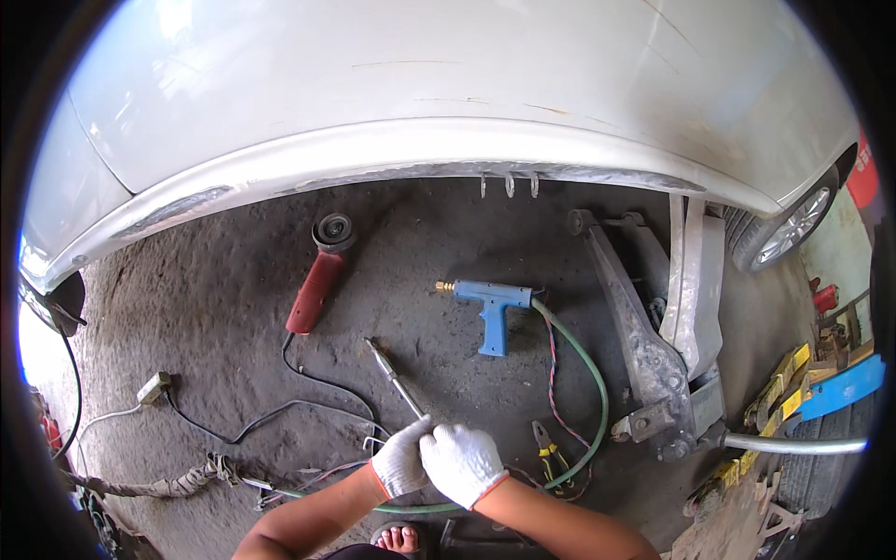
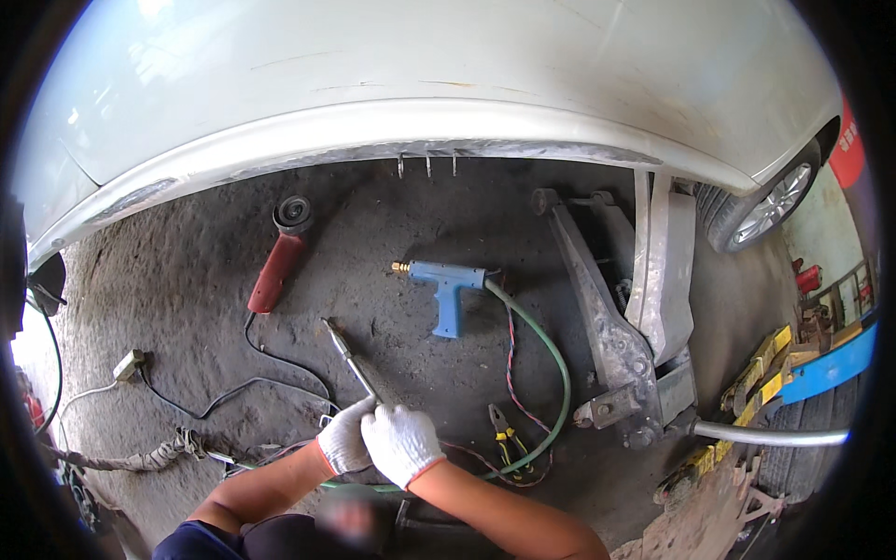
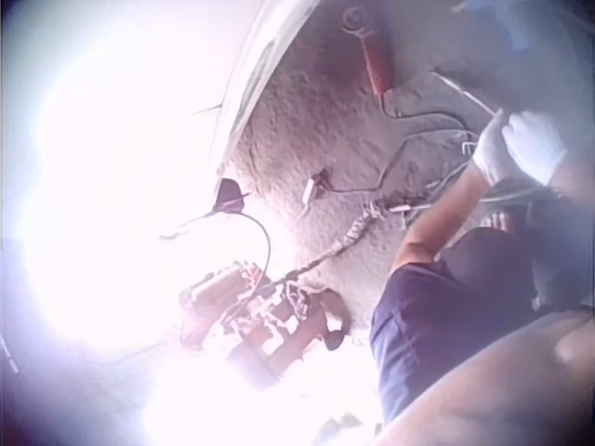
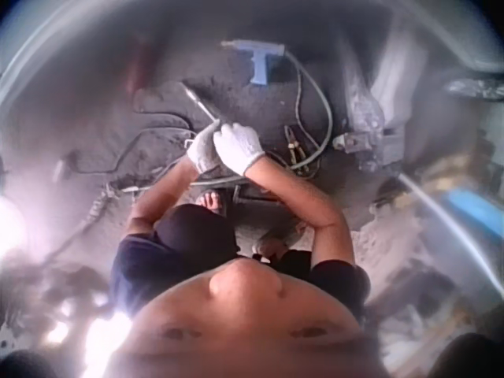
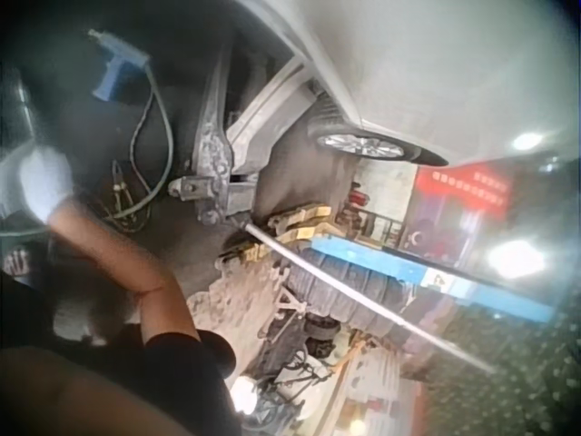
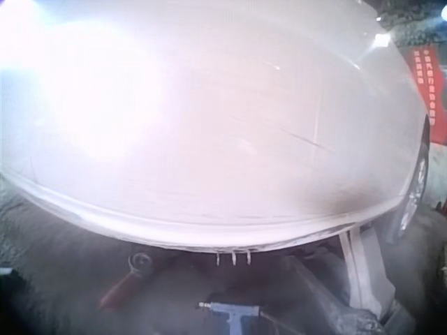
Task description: The person uses a spot welder to attach metal tabs to the underside of a car bumper, then uses a slide hammer to pull the tabs and straighten the metal. The person repeats this process along the bumper edge.
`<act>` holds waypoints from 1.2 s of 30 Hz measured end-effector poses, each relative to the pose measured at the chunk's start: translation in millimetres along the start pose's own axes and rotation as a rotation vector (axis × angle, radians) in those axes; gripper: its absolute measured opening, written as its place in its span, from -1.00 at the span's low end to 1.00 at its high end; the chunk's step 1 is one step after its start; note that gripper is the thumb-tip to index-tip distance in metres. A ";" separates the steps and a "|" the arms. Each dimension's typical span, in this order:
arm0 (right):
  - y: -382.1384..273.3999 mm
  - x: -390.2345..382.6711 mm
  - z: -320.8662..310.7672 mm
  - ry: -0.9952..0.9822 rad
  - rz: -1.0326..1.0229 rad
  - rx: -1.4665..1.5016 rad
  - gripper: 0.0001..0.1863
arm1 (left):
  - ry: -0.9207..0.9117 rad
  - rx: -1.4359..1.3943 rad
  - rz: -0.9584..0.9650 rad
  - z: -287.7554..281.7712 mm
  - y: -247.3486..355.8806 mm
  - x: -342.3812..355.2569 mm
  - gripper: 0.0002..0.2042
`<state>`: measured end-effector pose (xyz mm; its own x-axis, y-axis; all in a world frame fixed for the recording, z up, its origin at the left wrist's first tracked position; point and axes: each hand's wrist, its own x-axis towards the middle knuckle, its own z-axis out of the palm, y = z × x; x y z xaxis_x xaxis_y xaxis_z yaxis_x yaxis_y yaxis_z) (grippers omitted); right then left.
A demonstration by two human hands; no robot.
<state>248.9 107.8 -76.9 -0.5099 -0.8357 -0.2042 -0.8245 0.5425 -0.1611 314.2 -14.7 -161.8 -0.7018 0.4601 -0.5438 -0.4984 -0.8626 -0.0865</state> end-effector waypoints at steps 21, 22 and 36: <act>125.4 130.2 -180.6 0.212 -0.300 2.506 -0.66 | 0.095 -0.010 -0.038 -15.6 -17.7 -4.0 -0.52; 126.2 129.3 -181.8 0.422 -0.120 2.294 -0.67 | 0.114 -0.004 -0.035 -13.7 -17.5 -3.7 -0.52; 24.6 13.2 -40.6 0.025 0.119 0.062 -0.87 | 0.045 -0.004 0.106 29.8 1.0 -9.0 -0.51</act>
<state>211.9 106.7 -44.3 -0.6097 -0.7667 -0.2011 -0.7415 0.6413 -0.1973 304.9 -13.5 -132.2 -0.7270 0.3567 -0.5867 -0.4208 -0.9067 -0.0297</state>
